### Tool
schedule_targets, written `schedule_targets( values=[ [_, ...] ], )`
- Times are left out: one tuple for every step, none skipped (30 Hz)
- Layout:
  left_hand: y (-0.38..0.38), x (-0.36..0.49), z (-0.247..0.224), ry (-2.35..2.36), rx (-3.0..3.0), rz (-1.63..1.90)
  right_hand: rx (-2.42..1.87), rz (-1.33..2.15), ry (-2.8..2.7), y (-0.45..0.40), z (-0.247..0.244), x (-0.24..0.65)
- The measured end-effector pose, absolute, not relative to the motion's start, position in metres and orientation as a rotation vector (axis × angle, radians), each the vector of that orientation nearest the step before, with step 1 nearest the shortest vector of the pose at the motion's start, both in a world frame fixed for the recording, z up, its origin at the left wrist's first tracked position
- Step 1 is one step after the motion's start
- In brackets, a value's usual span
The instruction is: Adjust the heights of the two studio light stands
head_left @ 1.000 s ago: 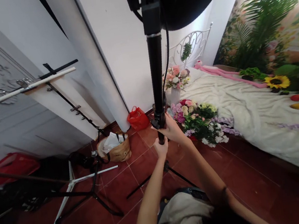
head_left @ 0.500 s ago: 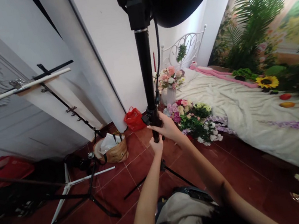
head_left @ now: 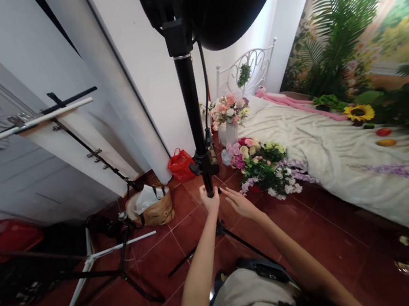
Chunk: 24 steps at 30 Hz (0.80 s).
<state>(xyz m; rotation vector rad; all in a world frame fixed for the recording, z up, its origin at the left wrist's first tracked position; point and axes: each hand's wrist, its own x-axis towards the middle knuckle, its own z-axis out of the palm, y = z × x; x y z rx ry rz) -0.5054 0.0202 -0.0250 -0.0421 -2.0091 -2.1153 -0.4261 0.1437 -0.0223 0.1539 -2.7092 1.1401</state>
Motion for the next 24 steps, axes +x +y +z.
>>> schedule_targets(
  values=[
    [0.021, -0.505, -0.025, -2.007, -0.03, -2.123, 0.132, 1.119, -2.715, 0.142, -0.024, -0.427],
    [0.021, -0.505, -0.026, -2.008, -0.02, -2.126, 0.117, 1.1, -2.719, 0.14, -0.024, -0.429],
    [0.021, -0.505, -0.027, -2.015, -0.015, -2.12, 0.108, 1.085, -2.723, 0.14, -0.025, -0.431],
    [0.021, -0.506, -0.028, -2.025, -0.015, -2.108, 0.103, 1.075, -2.727, 0.14, -0.025, -0.434],
    [0.021, -0.506, -0.028, -2.033, -0.022, -2.096, 0.098, 1.072, -2.731, 0.14, -0.025, -0.436],
    [0.021, -0.506, -0.029, -2.038, -0.034, -2.083, 0.095, 1.077, -2.734, 0.141, -0.025, -0.439],
    [0.02, -0.506, -0.029, -2.042, -0.046, -2.071, 0.094, 1.089, -2.735, 0.142, -0.026, -0.442],
    [0.02, -0.507, -0.029, -2.046, -0.057, -2.063, 0.092, 1.107, -2.732, 0.142, -0.028, -0.444],
    [0.02, -0.507, -0.029, -2.048, -0.065, -2.06, 0.088, 1.129, -2.726, 0.143, -0.029, -0.448],
    [0.02, -0.507, -0.029, -2.05, -0.069, -2.06, 0.08, 1.154, -2.716, 0.144, -0.032, -0.451],
    [0.019, -0.506, -0.029, -2.052, -0.069, -2.059, 0.066, 1.18, -2.702, 0.145, -0.034, -0.455],
    [0.019, -0.506, -0.028, -2.055, -0.068, -2.058, 0.046, 1.206, -2.687, 0.146, -0.038, -0.459],
    [0.019, -0.506, -0.028, -2.056, -0.068, -2.056, 0.024, 1.233, -2.67, 0.146, -0.041, -0.463],
    [0.019, -0.505, -0.027, -2.058, -0.07, -2.051, 0.0, 1.265, -2.65, 0.146, -0.045, -0.467],
    [0.019, -0.505, -0.027, -2.061, -0.074, -2.044, -0.024, 1.303, -2.625, 0.146, -0.048, -0.47],
    [0.019, -0.504, -0.027, -2.067, -0.08, -2.035, -0.047, 1.347, -2.596, 0.144, -0.052, -0.473],
    [0.019, -0.504, -0.027, -2.074, -0.088, -2.028, -0.072, 1.393, -2.561, 0.142, -0.055, -0.476],
    [0.019, -0.504, -0.028, -2.081, -0.096, -2.025, -0.099, 1.433, -2.527, 0.14, -0.057, -0.478],
    [0.019, -0.504, -0.028, -2.086, -0.1, -2.024, -0.127, 1.458, -2.497, 0.136, -0.058, -0.479],
    [0.019, -0.504, -0.029, -2.09, -0.101, -2.024, -0.159, 1.466, -2.477, 0.133, -0.059, -0.48],
    [0.019, -0.504, -0.03, -2.091, -0.101, -2.026, -0.192, 1.461, -2.468, 0.13, -0.059, -0.48],
    [0.019, -0.505, -0.031, -2.092, -0.1, -2.029, -0.223, 1.447, -2.471, 0.128, -0.057, -0.48],
    [0.019, -0.505, -0.032, -2.095, -0.099, -2.031, -0.248, 1.43, -2.48, 0.126, -0.055, -0.479],
    [0.019, -0.506, -0.032, -2.098, -0.1, -2.03, -0.258, 1.414, -2.495, 0.126, -0.053, -0.478]
  ],
)
